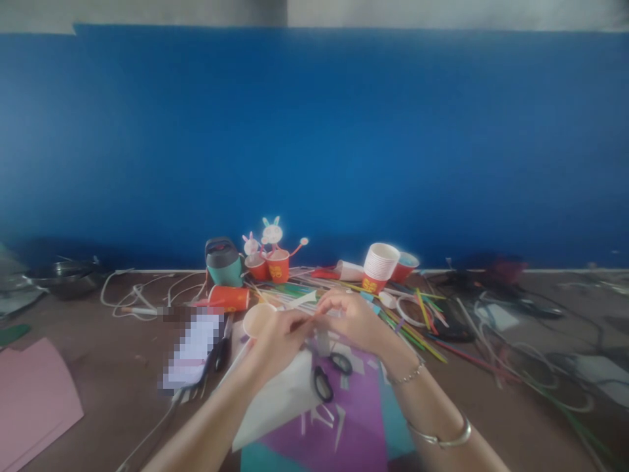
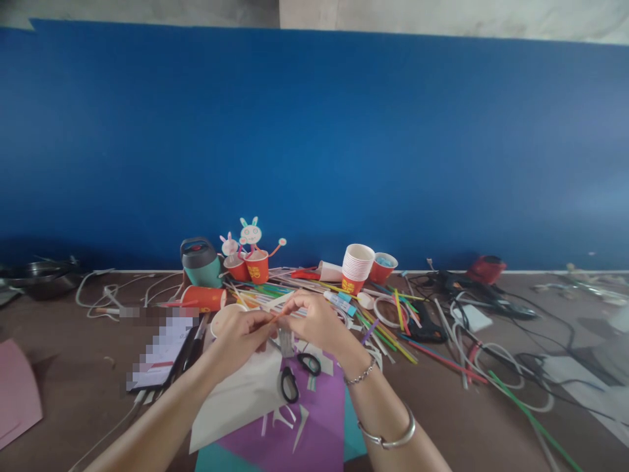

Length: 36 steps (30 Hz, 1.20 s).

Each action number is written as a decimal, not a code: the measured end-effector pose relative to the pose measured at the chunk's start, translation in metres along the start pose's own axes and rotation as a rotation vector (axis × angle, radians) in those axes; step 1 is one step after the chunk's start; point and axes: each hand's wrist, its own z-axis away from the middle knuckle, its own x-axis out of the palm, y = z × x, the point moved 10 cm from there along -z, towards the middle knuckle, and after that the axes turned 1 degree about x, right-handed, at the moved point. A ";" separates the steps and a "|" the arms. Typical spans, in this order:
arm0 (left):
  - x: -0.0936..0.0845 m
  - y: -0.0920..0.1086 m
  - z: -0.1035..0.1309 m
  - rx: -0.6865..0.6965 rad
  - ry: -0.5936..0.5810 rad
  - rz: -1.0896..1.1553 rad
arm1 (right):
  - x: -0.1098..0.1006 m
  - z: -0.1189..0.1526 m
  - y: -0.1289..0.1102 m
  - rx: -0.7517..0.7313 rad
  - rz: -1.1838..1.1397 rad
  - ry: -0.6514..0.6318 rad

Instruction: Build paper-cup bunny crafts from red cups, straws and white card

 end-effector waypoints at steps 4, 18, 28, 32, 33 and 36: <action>-0.001 0.003 0.001 0.017 0.002 -0.029 | 0.003 0.002 0.002 0.036 -0.006 -0.023; -0.006 0.011 0.014 0.170 0.163 -0.442 | 0.007 0.000 0.032 0.268 -0.244 -0.029; 0.007 0.057 0.034 0.547 0.348 -0.989 | 0.016 0.012 0.047 0.504 -0.513 -0.059; 0.006 0.062 0.040 0.627 0.381 -0.995 | 0.014 0.008 0.044 0.434 -0.513 -0.066; 0.006 0.063 0.041 0.641 0.392 -1.003 | 0.014 0.008 0.044 0.427 -0.516 -0.068; 0.007 0.067 0.044 0.684 0.427 -1.025 | 0.017 0.007 0.038 0.410 -0.537 -0.079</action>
